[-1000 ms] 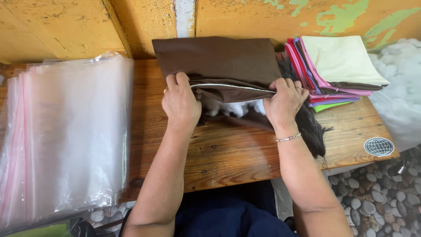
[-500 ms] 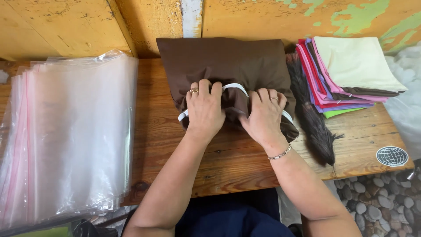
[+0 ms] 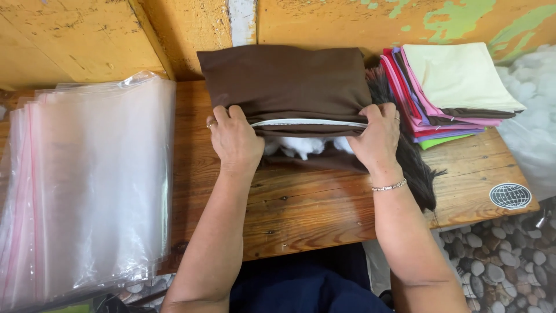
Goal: The person stuffs white filling into a brown pillowcase by hand, then zips the case closed. They proceed to pat and smooth the pillow to distribute the filling evenly.
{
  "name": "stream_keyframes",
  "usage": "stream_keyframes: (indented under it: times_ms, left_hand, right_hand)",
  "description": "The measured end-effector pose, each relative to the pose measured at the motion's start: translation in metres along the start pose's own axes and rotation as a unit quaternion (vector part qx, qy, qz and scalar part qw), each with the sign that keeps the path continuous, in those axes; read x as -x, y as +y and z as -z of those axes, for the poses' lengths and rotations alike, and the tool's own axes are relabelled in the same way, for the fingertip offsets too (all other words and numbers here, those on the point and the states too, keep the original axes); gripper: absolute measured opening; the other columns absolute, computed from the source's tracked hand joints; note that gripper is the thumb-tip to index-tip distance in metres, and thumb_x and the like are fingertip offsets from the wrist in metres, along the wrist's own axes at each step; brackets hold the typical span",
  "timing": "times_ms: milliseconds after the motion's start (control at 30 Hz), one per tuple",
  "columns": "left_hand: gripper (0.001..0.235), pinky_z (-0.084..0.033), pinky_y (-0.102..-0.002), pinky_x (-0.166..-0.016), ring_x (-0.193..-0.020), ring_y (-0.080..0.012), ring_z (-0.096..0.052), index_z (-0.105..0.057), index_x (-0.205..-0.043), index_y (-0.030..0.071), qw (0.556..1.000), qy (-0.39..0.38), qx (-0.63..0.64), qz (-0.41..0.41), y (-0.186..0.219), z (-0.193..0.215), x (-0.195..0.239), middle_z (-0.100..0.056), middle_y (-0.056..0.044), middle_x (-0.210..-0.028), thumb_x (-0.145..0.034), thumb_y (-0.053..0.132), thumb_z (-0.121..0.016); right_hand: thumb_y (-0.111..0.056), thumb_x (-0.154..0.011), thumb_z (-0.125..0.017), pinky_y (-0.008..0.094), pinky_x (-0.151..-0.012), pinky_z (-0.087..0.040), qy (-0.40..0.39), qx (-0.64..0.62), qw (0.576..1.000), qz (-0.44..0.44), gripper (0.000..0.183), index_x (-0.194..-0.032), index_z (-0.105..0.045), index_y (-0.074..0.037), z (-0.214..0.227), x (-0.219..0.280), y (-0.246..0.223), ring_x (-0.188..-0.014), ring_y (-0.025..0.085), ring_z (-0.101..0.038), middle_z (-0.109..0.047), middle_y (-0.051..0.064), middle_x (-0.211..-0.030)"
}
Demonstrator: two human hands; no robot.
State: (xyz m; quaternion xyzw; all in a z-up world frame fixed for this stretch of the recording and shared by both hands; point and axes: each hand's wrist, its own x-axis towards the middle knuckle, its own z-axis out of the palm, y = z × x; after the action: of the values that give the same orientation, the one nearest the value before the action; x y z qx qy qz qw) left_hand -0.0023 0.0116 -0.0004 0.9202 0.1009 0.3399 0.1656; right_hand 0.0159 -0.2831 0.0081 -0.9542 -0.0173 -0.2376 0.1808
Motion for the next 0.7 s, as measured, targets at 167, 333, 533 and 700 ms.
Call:
stream_keyframes:
  times_ms: [167,333,533,700]
  left_hand:
    - [0.033,-0.061,-0.052,-0.066,-0.073,-0.0485,-0.067,-0.048,-0.096,0.005,0.993,-0.093,0.067,0.039,0.018,0.007,0.005,-0.051,-0.016,-0.099,-0.068,0.0,-0.066]
    - [0.039,-0.062,-0.054,-0.074,-0.083,-0.0533,-0.068,-0.044,-0.101,0.005,0.961,-0.212,0.169,0.055,0.046,0.03,0.007,-0.051,-0.019,-0.113,-0.07,0.005,-0.069]
    - [0.06,-0.061,-0.057,-0.084,-0.095,-0.0554,-0.066,-0.045,-0.118,0.004,0.914,-0.345,0.212,-0.03,0.058,0.062,0.003,-0.042,-0.018,-0.128,-0.071,0.023,-0.076]
    - [0.074,-0.055,-0.058,-0.093,-0.113,-0.0526,-0.059,-0.048,-0.115,0.007,0.944,-0.316,0.089,-0.038,0.055,0.056,0.0,-0.044,-0.017,-0.129,-0.067,0.046,-0.087]
  right_hand:
    - [-0.031,-0.064,-0.084,0.052,-0.099,-0.042,-0.043,-0.08,0.994,0.058,0.067,-0.123,-0.06,-0.007,0.025,0.011,-0.04,-0.117,0.04,-0.051,-0.048,0.013,-0.123]
    - [-0.049,-0.06,-0.089,0.059,-0.102,-0.036,-0.017,-0.016,0.993,0.113,0.083,-0.122,-0.06,-0.003,0.015,0.027,-0.083,-0.122,0.044,-0.048,-0.05,0.018,-0.125]
    - [-0.027,-0.063,-0.083,0.043,-0.093,-0.037,0.071,0.051,0.987,0.135,0.033,-0.08,-0.056,-0.015,-0.018,0.017,-0.053,-0.094,0.026,-0.054,-0.051,0.001,-0.085]
    - [-0.016,-0.047,-0.075,0.042,-0.073,-0.042,0.123,-0.001,0.981,0.153,0.04,-0.078,-0.048,-0.018,-0.026,0.01,-0.024,-0.079,0.027,-0.054,-0.045,-0.001,-0.078]
